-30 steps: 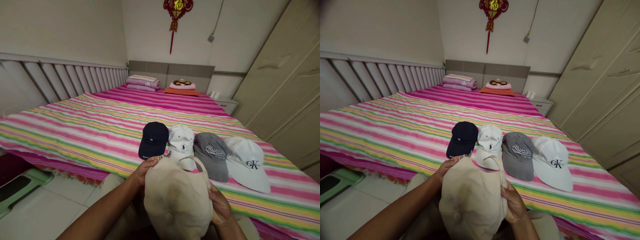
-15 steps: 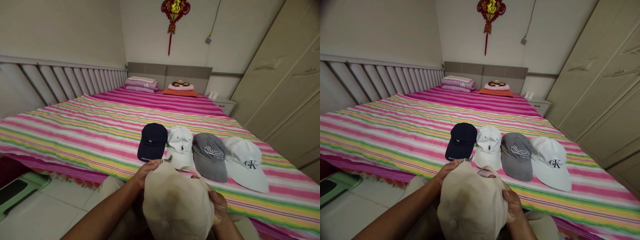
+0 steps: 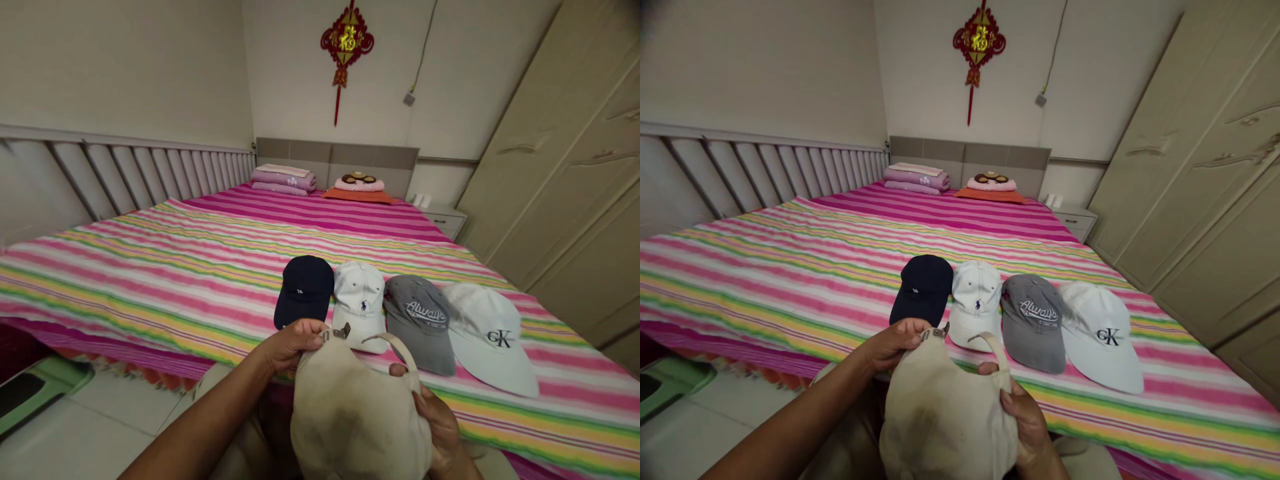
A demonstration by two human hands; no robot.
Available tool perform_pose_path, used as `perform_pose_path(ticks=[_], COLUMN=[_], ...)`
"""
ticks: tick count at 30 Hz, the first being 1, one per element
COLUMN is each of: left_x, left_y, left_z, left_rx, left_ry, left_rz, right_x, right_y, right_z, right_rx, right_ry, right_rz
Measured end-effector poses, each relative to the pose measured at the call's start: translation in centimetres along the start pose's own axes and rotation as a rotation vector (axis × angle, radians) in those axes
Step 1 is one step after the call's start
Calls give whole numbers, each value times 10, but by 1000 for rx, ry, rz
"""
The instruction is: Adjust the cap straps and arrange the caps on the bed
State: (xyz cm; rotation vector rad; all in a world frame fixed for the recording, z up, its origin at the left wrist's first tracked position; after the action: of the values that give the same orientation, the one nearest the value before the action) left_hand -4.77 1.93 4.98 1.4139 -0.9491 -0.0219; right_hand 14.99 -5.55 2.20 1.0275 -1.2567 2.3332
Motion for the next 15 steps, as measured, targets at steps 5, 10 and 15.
perform_pose_path(ticks=[5, 10, 15], left_x=[7, 14, 18], left_y=[14, 11, 4], left_z=[-2, 0, 2], left_rx=[33, 23, 30], left_ry=[-5, 56, 100], left_rz=[-172, -165, -9], right_x=[5, 9, 9], right_y=[1, 2, 4], right_z=[-2, -3, -4], right_rx=[44, 45, 39], right_ry=[-88, -114, -147], right_rz=[49, 64, -1])
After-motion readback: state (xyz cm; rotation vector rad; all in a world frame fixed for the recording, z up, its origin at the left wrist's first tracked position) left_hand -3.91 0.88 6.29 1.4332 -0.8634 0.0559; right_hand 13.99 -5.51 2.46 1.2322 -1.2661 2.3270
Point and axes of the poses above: each hand's wrist, its own z-axis away from the middle knuckle, its own x-axis out of the palm, y = z × x, the point moved 4 cm from there along -z, towards the middle knuckle, and after that the axes turned 13 degrees about x, right-handed, at the moved point
